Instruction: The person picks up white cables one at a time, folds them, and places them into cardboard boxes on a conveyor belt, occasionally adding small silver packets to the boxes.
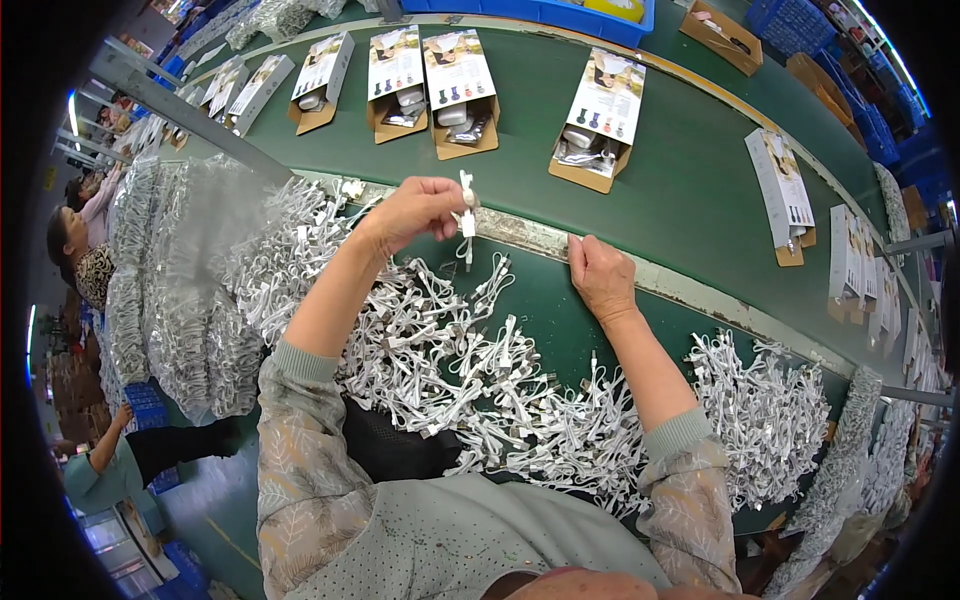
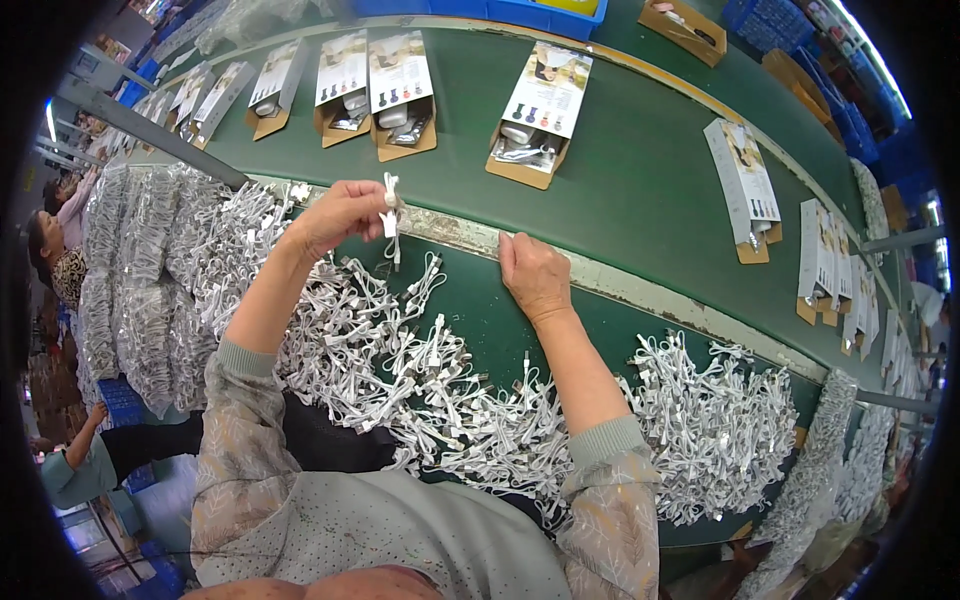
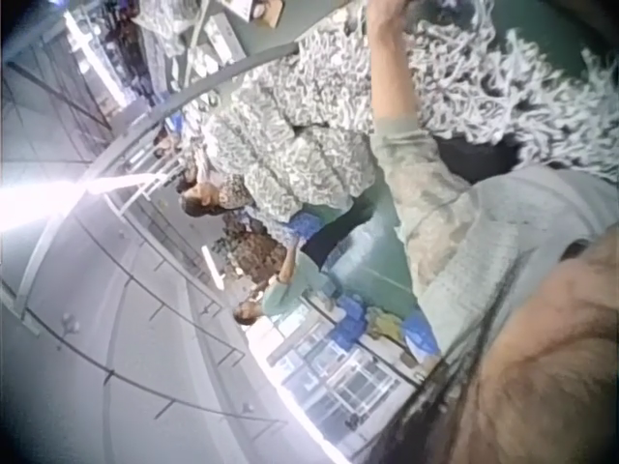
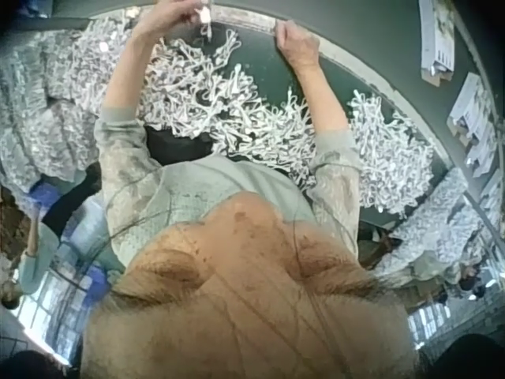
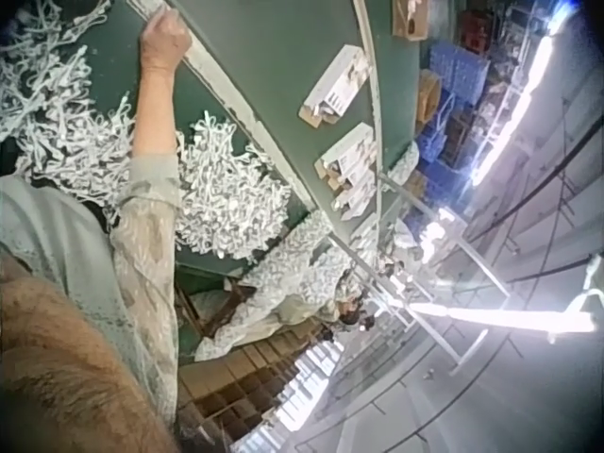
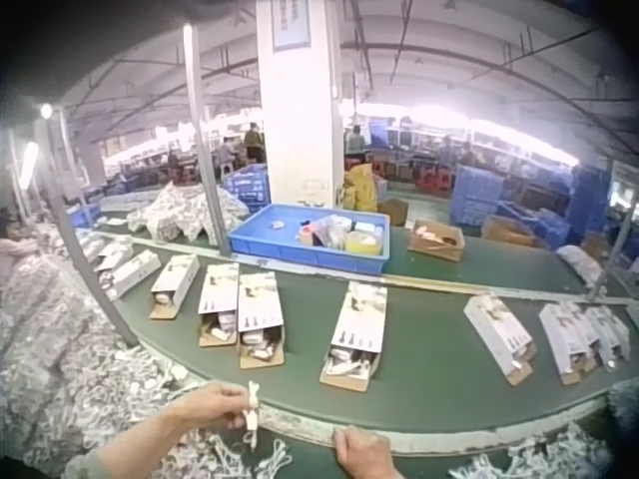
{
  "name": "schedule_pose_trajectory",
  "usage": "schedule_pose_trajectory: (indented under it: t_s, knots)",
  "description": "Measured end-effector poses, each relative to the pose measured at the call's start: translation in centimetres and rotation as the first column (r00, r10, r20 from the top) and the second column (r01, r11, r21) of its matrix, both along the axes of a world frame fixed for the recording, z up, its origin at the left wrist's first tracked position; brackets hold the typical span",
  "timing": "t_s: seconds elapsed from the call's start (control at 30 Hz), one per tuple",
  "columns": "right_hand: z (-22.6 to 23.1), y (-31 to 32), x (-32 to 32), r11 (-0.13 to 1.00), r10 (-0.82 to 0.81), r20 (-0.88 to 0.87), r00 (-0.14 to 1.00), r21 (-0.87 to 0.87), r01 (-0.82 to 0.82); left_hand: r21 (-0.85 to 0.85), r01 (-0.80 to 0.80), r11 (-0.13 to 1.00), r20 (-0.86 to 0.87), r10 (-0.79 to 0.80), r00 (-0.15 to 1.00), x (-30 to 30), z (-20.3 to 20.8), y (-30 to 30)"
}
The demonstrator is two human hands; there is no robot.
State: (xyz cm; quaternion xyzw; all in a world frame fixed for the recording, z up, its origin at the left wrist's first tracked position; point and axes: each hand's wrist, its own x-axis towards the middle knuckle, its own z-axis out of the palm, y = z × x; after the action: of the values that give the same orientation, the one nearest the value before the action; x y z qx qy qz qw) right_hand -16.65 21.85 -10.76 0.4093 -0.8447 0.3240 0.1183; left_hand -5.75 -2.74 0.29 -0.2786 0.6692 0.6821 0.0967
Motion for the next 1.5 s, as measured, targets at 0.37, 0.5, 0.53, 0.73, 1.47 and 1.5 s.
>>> schedule_pose_trajectory:
  t_s: [0.37, 0.5, 0.53, 0.73, 1.47, 1.5]
  knots:
    - [1.4, 0.6, 0.1, 0.994, -0.01, 0.348, 0.937, -0.095, 0.046, 0.263, -0.042, 0.964, -0.12, 0.076, 0.99, -2.2, -1.4, 5.0]
    - [3.6, 1.1, 1.4, 0.919, 0.363, 0.899, 0.246, -0.389, 0.066, 0.255, -0.028, 0.967, -0.161, 0.071, 0.984, -2.6, -1.8, 6.1]
    - [3.5, 1.3, 1.8, 0.919, 0.391, 0.911, 0.131, -0.394, -0.004, 0.227, -0.024, 0.974, -0.17, 0.064, 0.983, -2.7, -2.1, 6.3]
    - [2.9, 1.2, -0.3, 0.965, 0.186, 0.922, 0.341, -0.237, 0.114, -0.354, -0.332, 0.874, -0.261, 0.248, 0.933, -5.0, -2.5, 2.2]
    - [3.7, -3.4, 0.4, 0.878, 0.476, 0.153, 0.866, -0.143, -0.457, -0.892, -0.202, 0.404, -0.265, -0.108, 0.958, -4.0, -6.5, 2.7]
    - [3.8, -3.6, 2.0, 0.857, 0.516, 0.135, 0.846, -0.08, -0.509, -0.894, -0.204, 0.4, -0.265, -0.104, 0.959, -2.9, -6.8, 2.2]
